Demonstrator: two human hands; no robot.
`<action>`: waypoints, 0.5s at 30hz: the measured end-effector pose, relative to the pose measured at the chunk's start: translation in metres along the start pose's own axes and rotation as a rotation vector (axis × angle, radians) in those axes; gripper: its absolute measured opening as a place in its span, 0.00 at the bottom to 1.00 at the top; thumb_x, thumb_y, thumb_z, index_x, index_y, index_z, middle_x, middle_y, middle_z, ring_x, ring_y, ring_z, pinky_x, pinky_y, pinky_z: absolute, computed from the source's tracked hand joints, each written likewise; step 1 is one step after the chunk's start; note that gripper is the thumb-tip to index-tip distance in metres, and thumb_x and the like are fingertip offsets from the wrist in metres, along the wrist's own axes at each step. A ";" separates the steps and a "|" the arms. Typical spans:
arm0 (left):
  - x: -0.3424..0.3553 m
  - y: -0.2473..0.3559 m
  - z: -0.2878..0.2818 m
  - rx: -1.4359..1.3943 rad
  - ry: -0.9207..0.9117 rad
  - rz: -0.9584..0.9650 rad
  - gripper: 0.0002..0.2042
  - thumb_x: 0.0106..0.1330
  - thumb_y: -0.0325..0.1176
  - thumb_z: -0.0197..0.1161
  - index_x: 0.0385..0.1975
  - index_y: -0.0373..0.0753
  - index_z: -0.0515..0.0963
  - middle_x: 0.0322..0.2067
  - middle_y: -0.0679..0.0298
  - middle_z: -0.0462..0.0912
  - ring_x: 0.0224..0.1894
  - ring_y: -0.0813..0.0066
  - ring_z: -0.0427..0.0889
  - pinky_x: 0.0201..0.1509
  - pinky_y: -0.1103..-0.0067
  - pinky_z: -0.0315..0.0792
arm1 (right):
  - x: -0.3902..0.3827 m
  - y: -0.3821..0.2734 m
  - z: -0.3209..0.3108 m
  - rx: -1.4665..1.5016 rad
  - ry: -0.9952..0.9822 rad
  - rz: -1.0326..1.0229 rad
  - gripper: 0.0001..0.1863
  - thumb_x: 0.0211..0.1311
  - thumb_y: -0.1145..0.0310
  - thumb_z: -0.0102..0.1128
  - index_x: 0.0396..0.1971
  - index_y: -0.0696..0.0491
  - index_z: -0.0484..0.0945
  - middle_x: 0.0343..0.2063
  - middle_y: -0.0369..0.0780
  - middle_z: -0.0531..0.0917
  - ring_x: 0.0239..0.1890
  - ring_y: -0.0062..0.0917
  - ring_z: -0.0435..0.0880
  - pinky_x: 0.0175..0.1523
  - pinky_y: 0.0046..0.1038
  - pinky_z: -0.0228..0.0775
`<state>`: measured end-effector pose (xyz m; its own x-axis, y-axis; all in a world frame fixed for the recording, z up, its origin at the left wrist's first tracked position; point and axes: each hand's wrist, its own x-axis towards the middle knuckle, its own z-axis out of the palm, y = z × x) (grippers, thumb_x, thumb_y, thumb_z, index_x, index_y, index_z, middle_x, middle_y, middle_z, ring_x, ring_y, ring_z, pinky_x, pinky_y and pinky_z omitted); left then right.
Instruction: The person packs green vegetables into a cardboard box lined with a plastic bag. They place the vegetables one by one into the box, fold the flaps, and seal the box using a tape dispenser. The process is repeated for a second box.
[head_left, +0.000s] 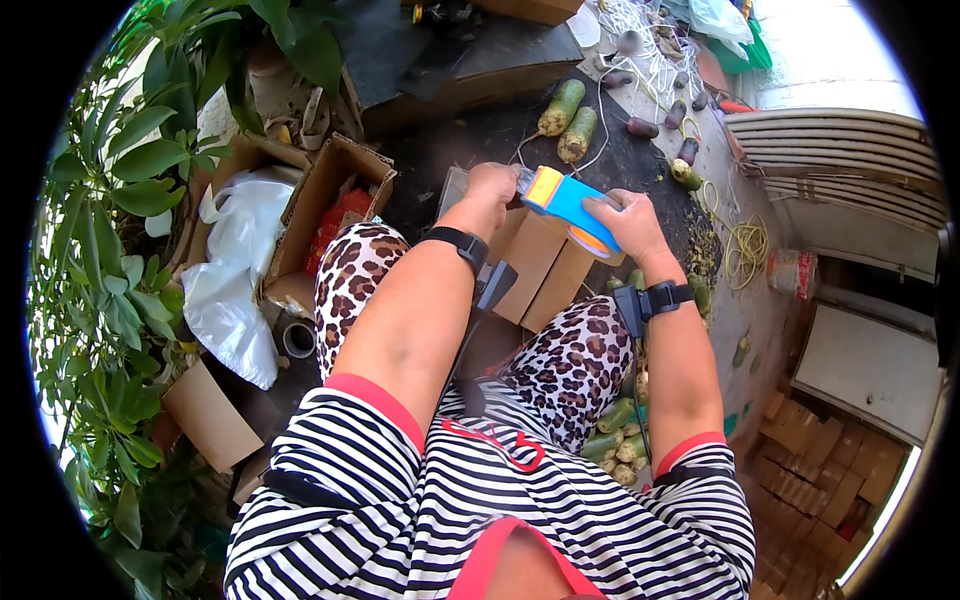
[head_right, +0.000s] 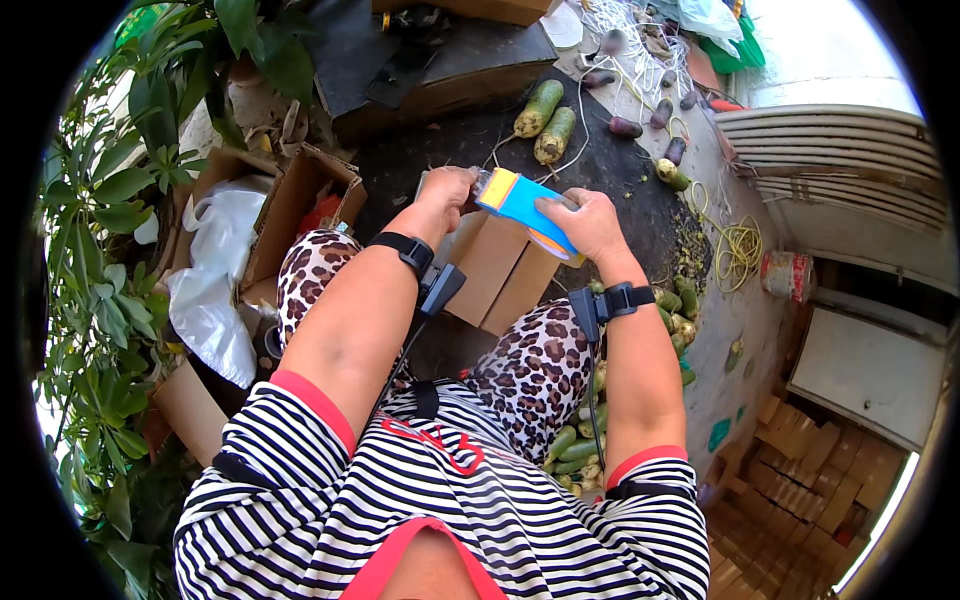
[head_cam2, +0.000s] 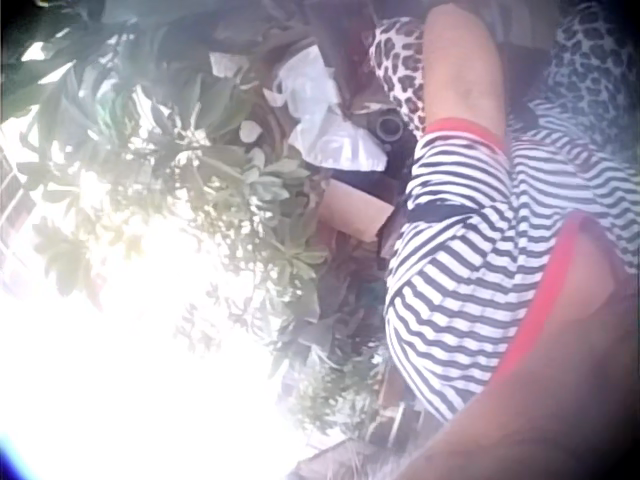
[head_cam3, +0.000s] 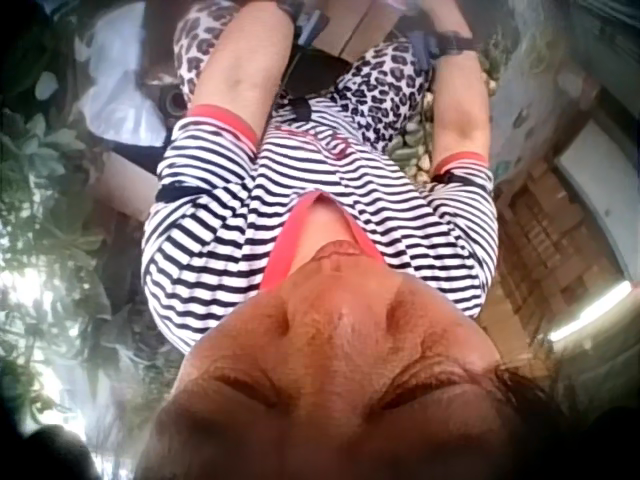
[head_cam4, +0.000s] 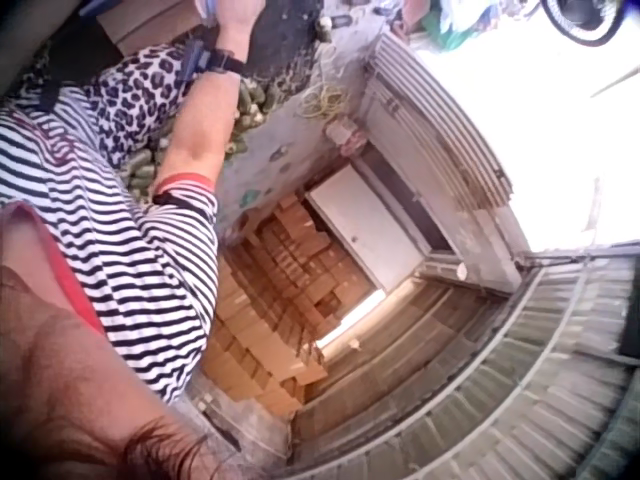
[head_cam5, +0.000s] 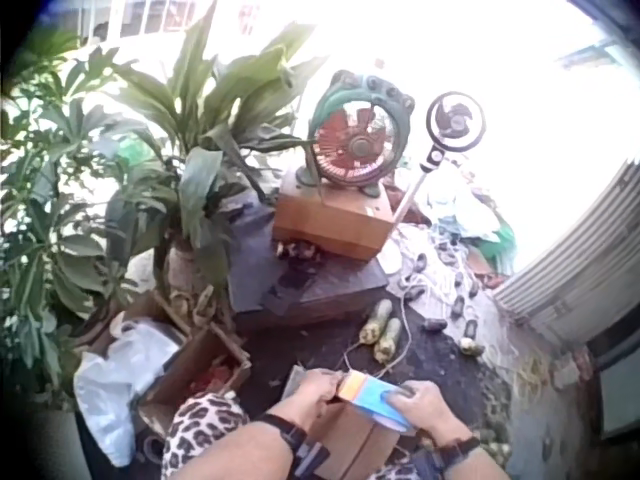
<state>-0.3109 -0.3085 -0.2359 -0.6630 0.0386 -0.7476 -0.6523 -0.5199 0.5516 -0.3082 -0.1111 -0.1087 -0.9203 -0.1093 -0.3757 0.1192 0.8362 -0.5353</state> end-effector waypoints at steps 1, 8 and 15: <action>0.003 0.000 -0.002 -0.013 0.040 -0.017 0.10 0.72 0.34 0.57 0.40 0.32 0.77 0.32 0.60 0.84 0.28 0.71 0.85 0.31 0.74 0.82 | -0.001 0.007 -0.003 -0.028 -0.001 -0.005 0.28 0.50 0.48 0.69 0.32 0.64 0.84 0.25 0.47 0.85 0.28 0.25 0.83 0.37 0.29 0.75; 0.026 -0.030 0.008 -0.037 0.187 0.084 0.09 0.70 0.31 0.59 0.39 0.29 0.78 0.31 0.57 0.82 0.26 0.67 0.83 0.25 0.73 0.79 | -0.010 0.031 -0.013 -0.108 0.019 0.000 0.27 0.47 0.49 0.69 0.30 0.63 0.84 0.25 0.50 0.84 0.28 0.31 0.84 0.38 0.32 0.75; 0.048 -0.041 0.008 -0.029 0.325 0.310 0.10 0.72 0.32 0.56 0.38 0.29 0.76 0.26 0.61 0.79 0.23 0.72 0.81 0.23 0.75 0.77 | -0.008 0.021 -0.017 -0.090 -0.019 0.031 0.28 0.48 0.48 0.69 0.31 0.63 0.84 0.25 0.50 0.84 0.28 0.32 0.84 0.39 0.32 0.75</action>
<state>-0.3192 -0.2787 -0.2915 -0.6729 -0.3906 -0.6281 -0.4272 -0.4880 0.7612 -0.3045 -0.0837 -0.1042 -0.9095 -0.0924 -0.4053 0.1124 0.8840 -0.4538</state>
